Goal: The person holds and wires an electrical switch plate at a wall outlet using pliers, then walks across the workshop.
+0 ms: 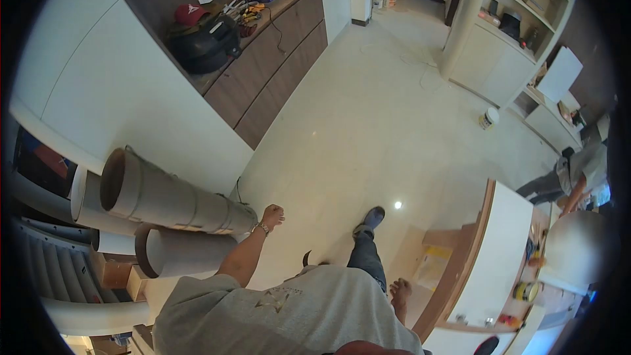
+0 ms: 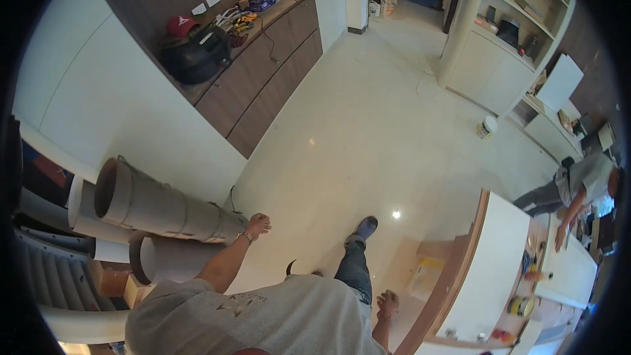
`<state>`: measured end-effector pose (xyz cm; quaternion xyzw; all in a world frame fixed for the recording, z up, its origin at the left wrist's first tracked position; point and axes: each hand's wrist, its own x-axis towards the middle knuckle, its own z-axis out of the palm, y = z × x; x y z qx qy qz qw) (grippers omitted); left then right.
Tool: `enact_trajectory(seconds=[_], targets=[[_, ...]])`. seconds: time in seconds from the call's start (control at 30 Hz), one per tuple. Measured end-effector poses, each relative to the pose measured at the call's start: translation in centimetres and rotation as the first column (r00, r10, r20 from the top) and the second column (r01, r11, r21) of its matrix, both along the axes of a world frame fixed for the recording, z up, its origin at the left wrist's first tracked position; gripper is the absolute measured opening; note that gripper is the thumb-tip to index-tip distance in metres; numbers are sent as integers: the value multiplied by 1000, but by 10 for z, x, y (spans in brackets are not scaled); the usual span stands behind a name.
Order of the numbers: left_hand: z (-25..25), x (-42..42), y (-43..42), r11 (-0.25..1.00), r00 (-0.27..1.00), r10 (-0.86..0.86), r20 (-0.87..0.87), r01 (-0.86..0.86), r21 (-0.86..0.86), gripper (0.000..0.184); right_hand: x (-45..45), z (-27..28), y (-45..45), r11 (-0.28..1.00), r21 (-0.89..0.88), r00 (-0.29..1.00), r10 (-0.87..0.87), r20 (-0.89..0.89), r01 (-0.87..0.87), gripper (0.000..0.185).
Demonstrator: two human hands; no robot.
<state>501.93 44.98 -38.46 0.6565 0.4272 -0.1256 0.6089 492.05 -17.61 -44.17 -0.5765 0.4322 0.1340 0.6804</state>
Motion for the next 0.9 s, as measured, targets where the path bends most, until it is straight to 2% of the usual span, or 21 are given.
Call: enact_trajectory(seconds=[0.07,0.1,0.17,0.2,0.23,0.27,0.3,0.33,0.37,0.4,0.43,0.47,0.53,0.6,0.7,0.87,0.9], targets=[[-15,61,-6,1000,1000,9,-21,-9,3,26,36,-39,-12,997,-25,996,78,-34,-79,23],[-25,81,-12,1000,999,7,-40,-7,5,27,56,-50,-14,970,-97,973,218,-80,-225,23],[-49,114,-31,997,989,61,-134,-67,-39,27,111,-73,-11,779,-281,828,533,-172,-560,21],[-49,126,-45,990,984,67,-165,-86,-110,29,139,-75,-11,667,-335,743,633,-217,-666,21],[-43,133,-61,978,976,67,-206,-105,-181,31,170,-74,-11,573,-366,671,698,-250,-733,20],[-31,149,-79,982,953,23,-304,-78,-170,33,204,-73,-12,512,-380,620,740,-260,-770,19],[-21,165,-95,985,915,-27,-403,-45,-168,35,237,-71,-15,502,-371,606,753,-256,-781,19],[-26,178,-92,984,906,-45,-420,-33,-177,35,269,-68,-17,523,-350,614,752,-240,-777,18],[-37,190,-88,822,745,-561,-361,553,-138,35,300,-64,-19,603,-298,667,715,-210,-740,18],[-43,205,-86,406,404,-857,-322,912,64,36,332,-60,-20,745,-182,767,622,-158,-641,17],[-49,221,-87,297,330,-893,-305,943,150,35,367,-57,-19,870,-34,867,487,-108,-492,17],[-46,238,-85,440,449,-843,-296,892,101,34,404,-54,-20,942,125,943,323,-76,-313,16],[-44,277,-80,692,657,-686,-314,722,-2,33,487,-48,-18,952,302,993,79,-89,-49,15],[-48,327,-75,739,694,-642,-326,673,-21,32,588,-38,-18,994,73,990,95,-104,-88,23],[-67,419,-55,735,691,-646,-324,678,-16,30,731,11,-9,1000,-6,998,-7,-58,7,22],[-88,629,-1,666,643,-715,-273,746,11,28,882,-2,11,994,-32,994,-109,7,109,24],[-90,676,12,707,681,-689,-248,706,-26,27,901,-6,18,993,-15,993,-119,-5,119,24]])
